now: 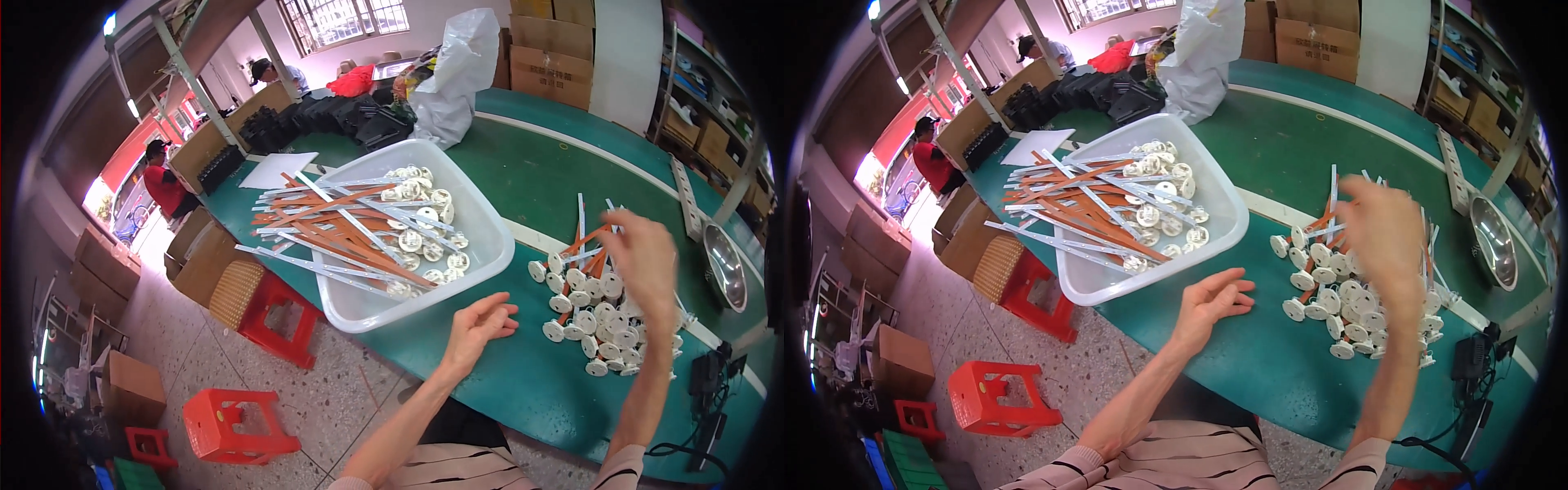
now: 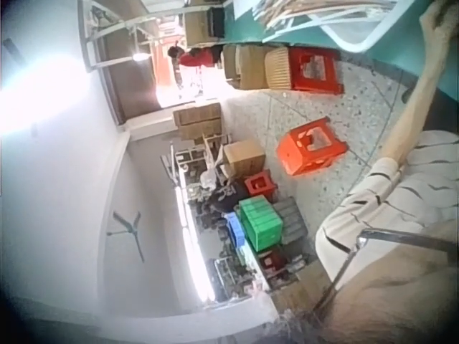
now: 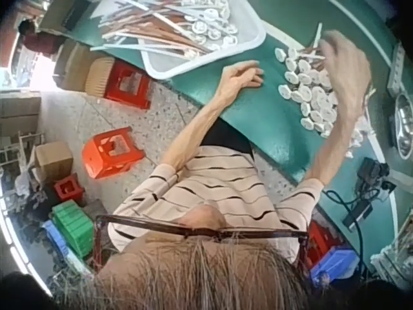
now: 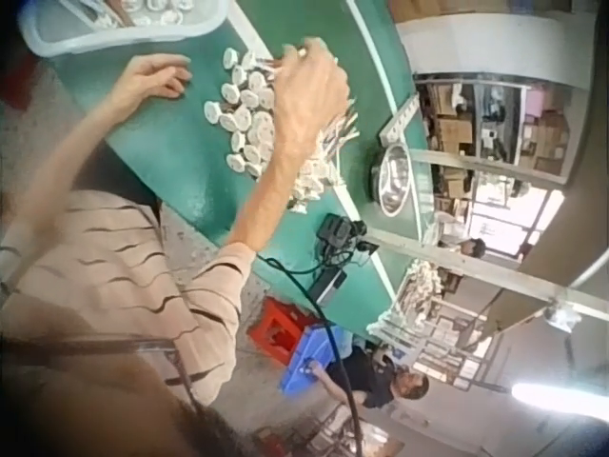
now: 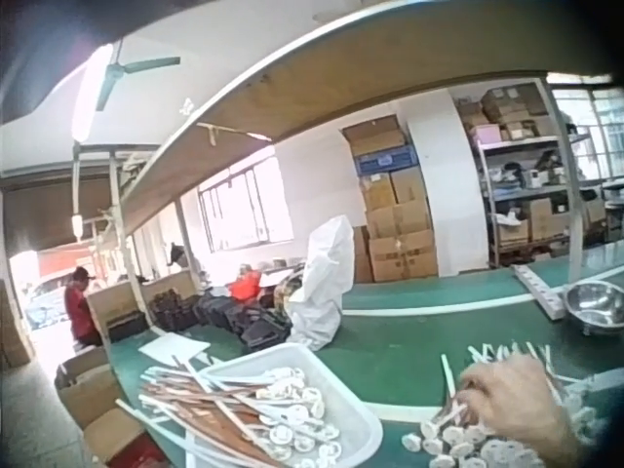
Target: The person assembles LED light strips by attaching plastic round bases to the ends of the strips using tweezers.
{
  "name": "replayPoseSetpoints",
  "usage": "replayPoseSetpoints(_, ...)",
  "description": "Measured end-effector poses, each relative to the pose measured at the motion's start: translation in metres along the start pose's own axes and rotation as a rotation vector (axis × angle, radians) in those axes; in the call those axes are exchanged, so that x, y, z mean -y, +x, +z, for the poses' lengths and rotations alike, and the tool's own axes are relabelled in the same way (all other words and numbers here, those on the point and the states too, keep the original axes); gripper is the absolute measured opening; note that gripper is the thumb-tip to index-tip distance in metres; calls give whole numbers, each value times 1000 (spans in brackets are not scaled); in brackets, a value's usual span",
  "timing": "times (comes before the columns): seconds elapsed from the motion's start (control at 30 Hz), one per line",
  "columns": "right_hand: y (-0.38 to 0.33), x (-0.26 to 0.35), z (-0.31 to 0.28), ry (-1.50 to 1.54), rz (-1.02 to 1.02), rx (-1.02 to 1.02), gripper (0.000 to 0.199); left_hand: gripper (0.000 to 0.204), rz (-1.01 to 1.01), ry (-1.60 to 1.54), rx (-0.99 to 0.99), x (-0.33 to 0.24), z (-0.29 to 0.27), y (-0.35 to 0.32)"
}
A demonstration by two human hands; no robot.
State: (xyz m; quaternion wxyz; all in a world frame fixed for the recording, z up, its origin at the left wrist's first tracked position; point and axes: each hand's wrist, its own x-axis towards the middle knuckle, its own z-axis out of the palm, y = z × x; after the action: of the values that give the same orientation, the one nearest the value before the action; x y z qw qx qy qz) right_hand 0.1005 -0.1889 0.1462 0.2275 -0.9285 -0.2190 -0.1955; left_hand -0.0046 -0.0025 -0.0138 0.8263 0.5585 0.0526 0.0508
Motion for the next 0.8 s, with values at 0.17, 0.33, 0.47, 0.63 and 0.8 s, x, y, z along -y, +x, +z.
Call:
replayPoseSetpoints(0.17, 27, 105, 117, 229, -401, 316, 19, 36, 19, -34, 15, 3, -4, -2)
replayPoseSetpoints(0.33, 53, 119, 187, -3, -307, 401, 18, 29, 31, -10, 38, 7, 7, 3)
replayPoseSetpoints(0.47, 45, 115, 184, 58, -275, 393, 17, 28, 21, 26, 32, 6, 1, 1)
replayPoseSetpoints(0.63, 49, 83, 138, 275, -226, 392, 13, 36, -8, 6, 24, 2, 0, 1)
replayPoseSetpoints(0.8, 51, 72, 98, 515, -70, 519, 19, 35, 13, 40, 8, 0, 3, 2)
